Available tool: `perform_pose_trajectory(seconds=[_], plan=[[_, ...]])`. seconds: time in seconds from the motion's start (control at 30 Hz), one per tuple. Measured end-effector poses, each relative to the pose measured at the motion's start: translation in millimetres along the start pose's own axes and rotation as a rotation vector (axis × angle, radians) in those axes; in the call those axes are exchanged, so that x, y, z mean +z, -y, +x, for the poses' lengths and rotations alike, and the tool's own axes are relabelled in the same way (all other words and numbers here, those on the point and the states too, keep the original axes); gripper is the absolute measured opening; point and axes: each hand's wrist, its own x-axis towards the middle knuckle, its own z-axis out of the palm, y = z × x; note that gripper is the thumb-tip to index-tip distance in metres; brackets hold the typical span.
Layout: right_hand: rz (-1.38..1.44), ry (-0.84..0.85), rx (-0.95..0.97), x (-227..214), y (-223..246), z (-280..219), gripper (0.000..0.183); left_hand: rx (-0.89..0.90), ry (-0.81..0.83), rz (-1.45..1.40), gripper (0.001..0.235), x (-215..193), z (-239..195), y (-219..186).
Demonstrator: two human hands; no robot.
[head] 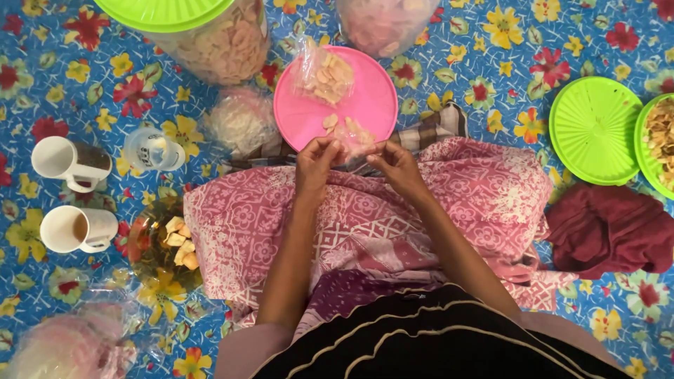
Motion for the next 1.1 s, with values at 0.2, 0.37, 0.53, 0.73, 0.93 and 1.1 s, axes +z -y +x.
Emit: perform_pose_trajectory(seconds=[0.2,0.37,0.53,0.73,0.93,1.1], plan=[[0.005,-0.085,0.047,-15,-19,15,0.019,0.048,0.006,0.071,0.009,-17,16,22],[-0.016,-0.083,0.024,-21,-13,20,0.019,0.016,-0.038,0.135,0.011,-8,11,14],[-0.013,0.042,0.054,-26,-12,27,0.019,0.031,0.027,0.079,0.040,4,3,-18],[-0.028,0.159,0.120,-18,-17,31,0.017,-0.036,0.171,0.041,0.055,14,-2,-31],[0.024,0.085,0.179,-17,-35,29,0.019,0.022,0.005,0.110,0.045,5,8,-21],[-0.017,-0.004,0.204,-18,-36,21,0.016,0.142,-0.110,0.330,0.056,9,10,-7]])
